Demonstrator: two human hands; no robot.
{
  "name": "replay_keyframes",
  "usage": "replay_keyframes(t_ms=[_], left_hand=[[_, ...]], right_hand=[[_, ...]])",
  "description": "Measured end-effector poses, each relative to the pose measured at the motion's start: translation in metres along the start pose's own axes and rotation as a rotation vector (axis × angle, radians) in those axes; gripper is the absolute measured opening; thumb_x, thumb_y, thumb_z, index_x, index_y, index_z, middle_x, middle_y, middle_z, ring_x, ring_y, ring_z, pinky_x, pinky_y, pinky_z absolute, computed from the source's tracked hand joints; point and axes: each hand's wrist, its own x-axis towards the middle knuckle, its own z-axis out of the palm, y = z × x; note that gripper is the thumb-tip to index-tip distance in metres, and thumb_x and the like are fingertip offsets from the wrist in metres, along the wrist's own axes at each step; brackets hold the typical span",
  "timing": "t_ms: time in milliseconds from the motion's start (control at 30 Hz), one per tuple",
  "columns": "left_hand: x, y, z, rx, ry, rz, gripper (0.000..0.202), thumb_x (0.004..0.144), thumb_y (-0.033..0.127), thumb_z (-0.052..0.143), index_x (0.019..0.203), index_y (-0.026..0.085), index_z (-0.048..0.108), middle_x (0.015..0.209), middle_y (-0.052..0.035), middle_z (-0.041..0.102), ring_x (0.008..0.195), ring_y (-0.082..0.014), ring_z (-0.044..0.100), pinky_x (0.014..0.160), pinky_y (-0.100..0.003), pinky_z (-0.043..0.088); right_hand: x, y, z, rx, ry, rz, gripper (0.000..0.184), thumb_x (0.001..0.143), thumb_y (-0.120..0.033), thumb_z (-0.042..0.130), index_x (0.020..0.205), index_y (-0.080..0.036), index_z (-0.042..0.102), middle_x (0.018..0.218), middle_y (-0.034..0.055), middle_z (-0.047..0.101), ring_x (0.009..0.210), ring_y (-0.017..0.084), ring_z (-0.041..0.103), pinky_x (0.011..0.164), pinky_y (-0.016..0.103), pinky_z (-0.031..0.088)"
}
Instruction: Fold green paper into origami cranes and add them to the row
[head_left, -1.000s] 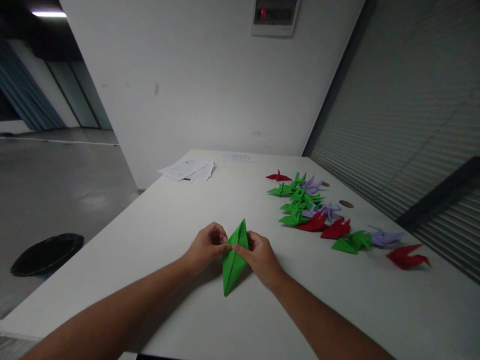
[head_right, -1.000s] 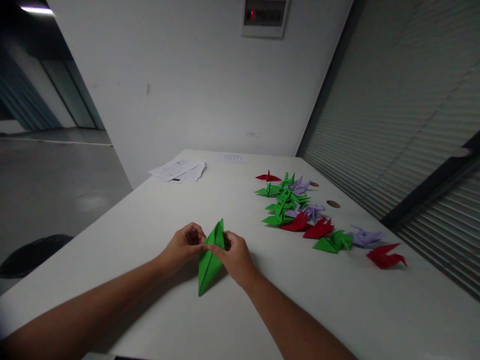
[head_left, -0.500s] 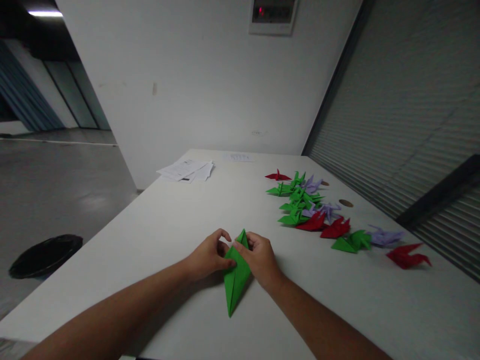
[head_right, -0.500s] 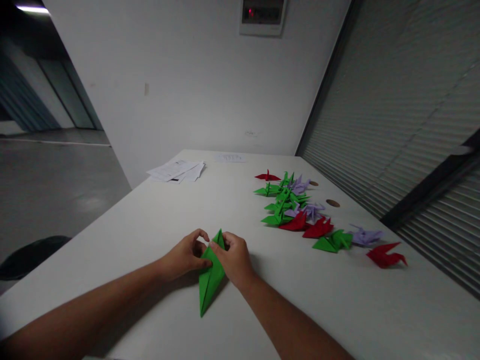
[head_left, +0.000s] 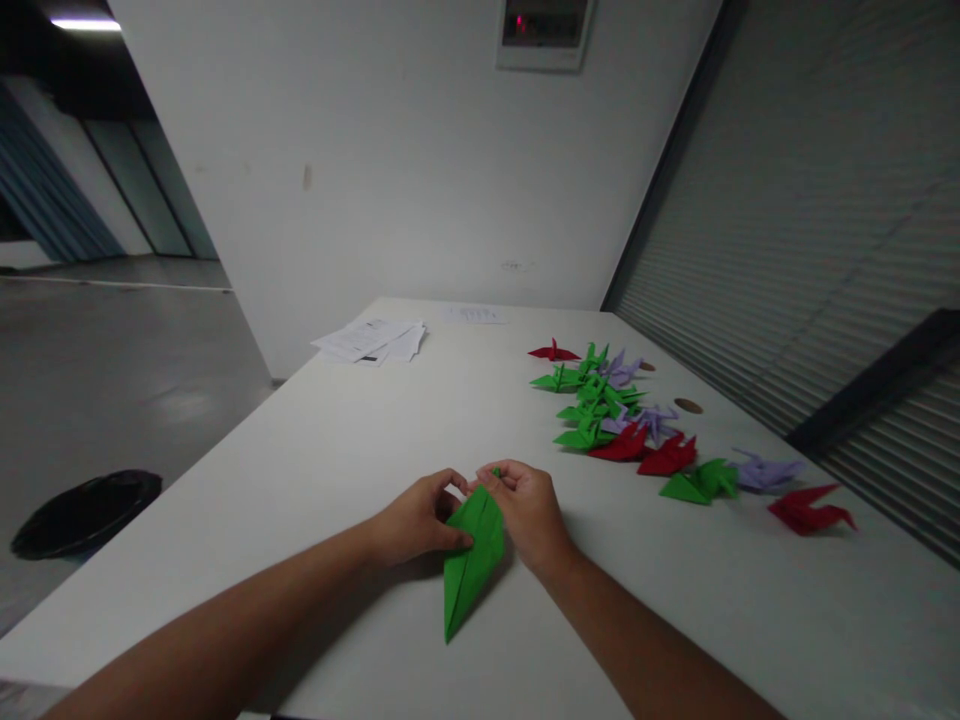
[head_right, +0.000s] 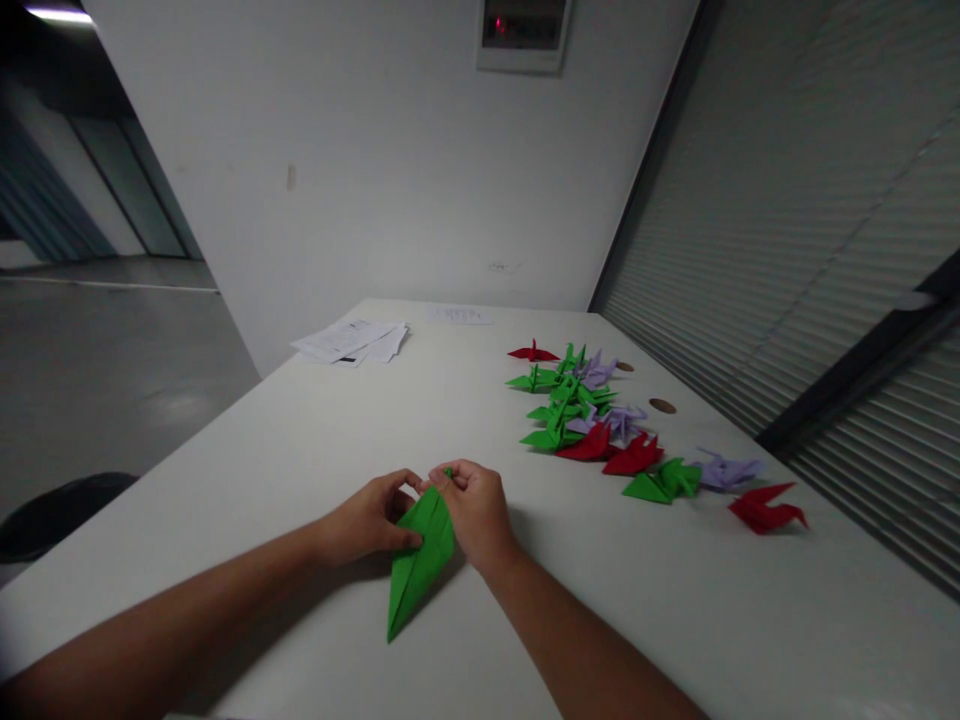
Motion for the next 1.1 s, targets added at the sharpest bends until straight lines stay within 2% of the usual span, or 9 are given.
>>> replay_keyframes(t_ms=[200, 300, 433, 733, 933, 1100], left_hand=[[-0.003, 0.003, 0.004, -0.036, -0.018, -0.023, 0.061, 0.067, 0.035, 0.089, 0.112, 0.018, 0.051, 0.070, 0.0011, 0.067, 0.056, -0.0138, 0.062, 0.052, -0.021, 0.044], [-0.006, 0.007, 0.008, 0.081, 0.023, -0.053, 0.064, 0.064, 0.030, 0.089, 0.114, 0.019, 0.050, 0.069, 0.0028, 0.066, 0.058, -0.0152, 0.062, 0.049, -0.020, 0.042], [-0.007, 0.011, 0.011, 0.267, 0.058, -0.097, 0.062, 0.061, 0.019, 0.086, 0.113, 0.019, 0.052, 0.076, 0.0006, 0.069, 0.065, -0.0176, 0.065, 0.049, -0.020, 0.043], [-0.006, 0.009, 0.008, 0.192, -0.032, -0.162, 0.060, 0.060, 0.021, 0.088, 0.107, 0.019, 0.051, 0.064, 0.0048, 0.067, 0.054, -0.0131, 0.060, 0.045, -0.018, 0.037], [-0.009, 0.010, 0.009, 0.164, -0.083, -0.137, 0.056, 0.063, 0.025, 0.088, 0.106, 0.020, 0.051, 0.064, 0.0020, 0.072, 0.050, -0.0126, 0.060, 0.047, -0.019, 0.038], [-0.009, 0.010, 0.007, 0.185, -0.088, -0.123, 0.056, 0.064, 0.027, 0.089, 0.105, 0.021, 0.051, 0.067, 0.0002, 0.074, 0.052, -0.0147, 0.064, 0.048, -0.020, 0.040]], right_hand=[[-0.002, 0.000, 0.001, -0.048, -0.002, -0.060, 0.035, 0.077, -0.052, 0.080, 0.078, -0.017, 0.074, 0.073, 0.0095, 0.079, 0.064, 0.023, 0.074, 0.056, 0.028, 0.056], [-0.001, 0.000, 0.000, -0.060, 0.003, -0.082, 0.033, 0.079, -0.050, 0.078, 0.078, -0.018, 0.074, 0.075, 0.0095, 0.079, 0.064, 0.022, 0.074, 0.057, 0.028, 0.056], [0.000, -0.005, -0.001, -0.047, 0.035, -0.081, 0.032, 0.077, -0.049, 0.080, 0.077, -0.018, 0.074, 0.073, 0.0089, 0.079, 0.063, 0.022, 0.074, 0.057, 0.028, 0.056], [0.014, -0.006, -0.021, 0.021, 0.175, -0.097, 0.035, 0.076, -0.051, 0.082, 0.080, -0.017, 0.074, 0.077, 0.0091, 0.079, 0.060, 0.020, 0.071, 0.054, 0.028, 0.056], [0.023, -0.008, -0.030, 0.093, 0.267, -0.107, 0.036, 0.072, -0.050, 0.085, 0.079, -0.017, 0.073, 0.075, 0.0078, 0.079, 0.058, 0.021, 0.070, 0.056, 0.031, 0.057], [0.024, -0.009, -0.030, 0.070, 0.277, -0.106, 0.037, 0.071, -0.052, 0.084, 0.078, -0.017, 0.072, 0.076, 0.0084, 0.079, 0.059, 0.022, 0.070, 0.057, 0.033, 0.057]])
